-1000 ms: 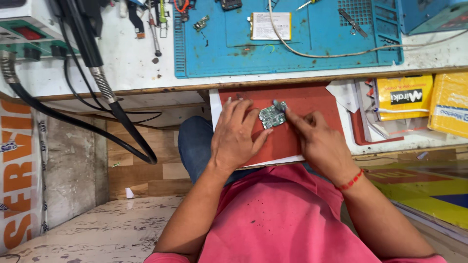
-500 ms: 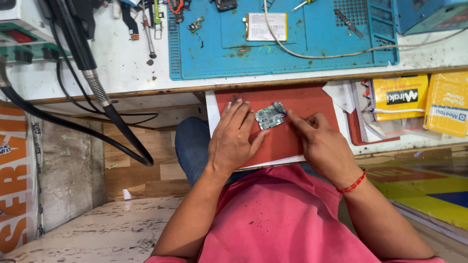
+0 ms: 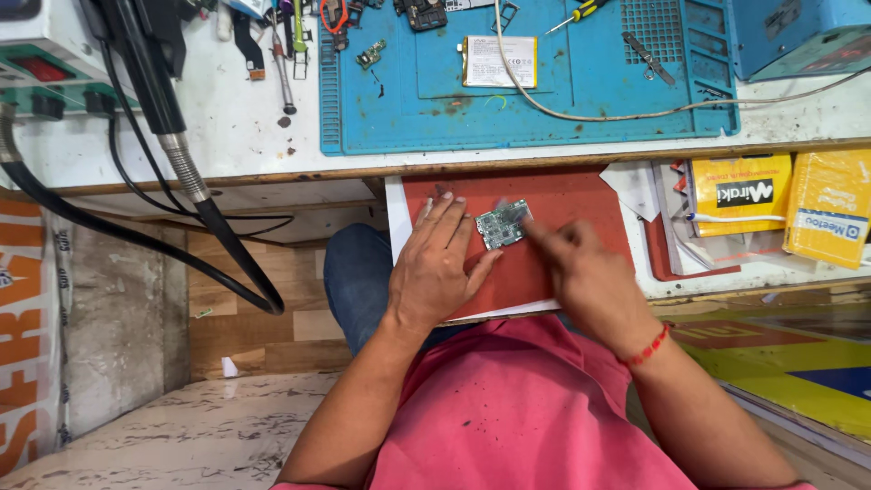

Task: The person scrapes a small circuit board with a purple tool, then uses a hot air gun to apply heat to the board. The task involves cleaning and heating components on the board.

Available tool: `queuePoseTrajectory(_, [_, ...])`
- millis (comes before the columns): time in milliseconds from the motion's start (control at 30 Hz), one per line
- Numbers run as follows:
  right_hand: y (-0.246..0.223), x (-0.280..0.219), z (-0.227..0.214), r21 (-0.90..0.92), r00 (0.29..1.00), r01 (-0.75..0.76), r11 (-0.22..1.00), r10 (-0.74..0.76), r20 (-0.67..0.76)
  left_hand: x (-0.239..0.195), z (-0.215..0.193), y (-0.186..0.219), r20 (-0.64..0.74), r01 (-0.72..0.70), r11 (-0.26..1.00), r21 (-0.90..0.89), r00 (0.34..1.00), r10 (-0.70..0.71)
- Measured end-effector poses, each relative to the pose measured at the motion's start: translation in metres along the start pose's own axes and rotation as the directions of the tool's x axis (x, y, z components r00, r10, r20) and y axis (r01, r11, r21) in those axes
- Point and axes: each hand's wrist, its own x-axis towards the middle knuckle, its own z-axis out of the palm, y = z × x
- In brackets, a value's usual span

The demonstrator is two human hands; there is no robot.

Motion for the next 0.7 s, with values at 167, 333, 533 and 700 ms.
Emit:
queuePoseTrajectory(167, [-0.006,0.002,0.001,0.005,0.994,0.018,1.0,-0.018,0.107,0.001,-0.007,-0.001,0.007,0.007,1.0,-0.009,1.0,-0.007])
queuePoseTrajectory(333, [-0.003,0.002,0.0,-0.004,0.999,-0.051,0.999,0.051,0.015,0.006,-0.01,0.002,0.021,0.014,1.0,-0.028,1.0,-0.013])
queuePoseTrajectory(533, [0.001,-0.006,0.005,0.024,1.0,-0.015,1.0,0.016,-0.007,0.006,-0.012,0.002,0.038,0.028,0.998,-0.061,0.999,-0.025])
queuePoseTrajectory(700, [-0.002,0.001,0.002,0.028,0.986,0.057,0.998,-0.06,0.158,0.007,-0.015,0.0,0.03,0.03,0.998,-0.05,0.999,-0.028])
